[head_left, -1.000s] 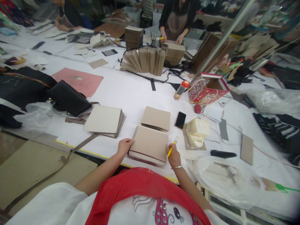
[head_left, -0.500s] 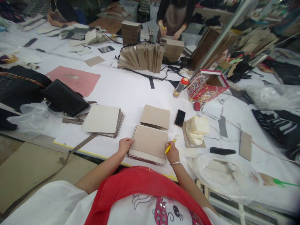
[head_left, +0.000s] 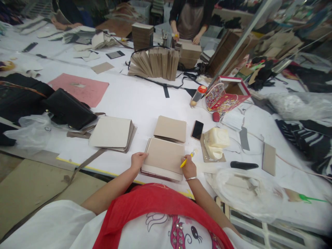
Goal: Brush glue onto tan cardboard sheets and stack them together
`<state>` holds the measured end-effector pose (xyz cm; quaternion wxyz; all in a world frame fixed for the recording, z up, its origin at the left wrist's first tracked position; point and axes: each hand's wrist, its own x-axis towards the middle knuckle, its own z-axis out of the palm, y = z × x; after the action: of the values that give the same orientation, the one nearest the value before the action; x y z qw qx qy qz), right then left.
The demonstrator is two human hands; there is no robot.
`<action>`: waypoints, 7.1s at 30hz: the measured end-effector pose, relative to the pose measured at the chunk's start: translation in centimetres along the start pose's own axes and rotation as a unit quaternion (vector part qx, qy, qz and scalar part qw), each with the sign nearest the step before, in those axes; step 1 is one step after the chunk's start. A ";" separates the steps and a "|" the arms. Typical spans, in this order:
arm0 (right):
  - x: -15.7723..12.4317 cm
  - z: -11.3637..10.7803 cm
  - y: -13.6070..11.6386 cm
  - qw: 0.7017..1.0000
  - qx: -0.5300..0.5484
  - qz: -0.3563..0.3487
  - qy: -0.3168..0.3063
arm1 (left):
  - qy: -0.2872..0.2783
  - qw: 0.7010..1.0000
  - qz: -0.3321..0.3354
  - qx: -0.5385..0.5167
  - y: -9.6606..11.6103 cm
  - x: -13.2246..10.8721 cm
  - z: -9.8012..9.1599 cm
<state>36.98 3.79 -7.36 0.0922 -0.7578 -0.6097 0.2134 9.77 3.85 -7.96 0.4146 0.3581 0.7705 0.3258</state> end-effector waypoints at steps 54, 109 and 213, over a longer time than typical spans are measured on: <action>4.2 -4.5 -3.8 0.924 0.361 0.120 -0.037 | -0.137 0.805 0.497 0.293 -0.3 -1.9 4.0; -5.5 -8.0 4.1 0.964 0.139 -0.085 0.210 | -0.506 0.844 0.176 -0.017 10.3 -9.3 13.8; 6.0 2.0 -2.1 0.986 0.036 -0.082 0.138 | -0.053 0.973 0.082 0.209 5.1 7.4 2.0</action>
<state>35.21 9.81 -9.59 0.2199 -0.7237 -0.6429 0.1207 10.02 13.05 -7.79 0.3423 0.5152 0.7670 0.1707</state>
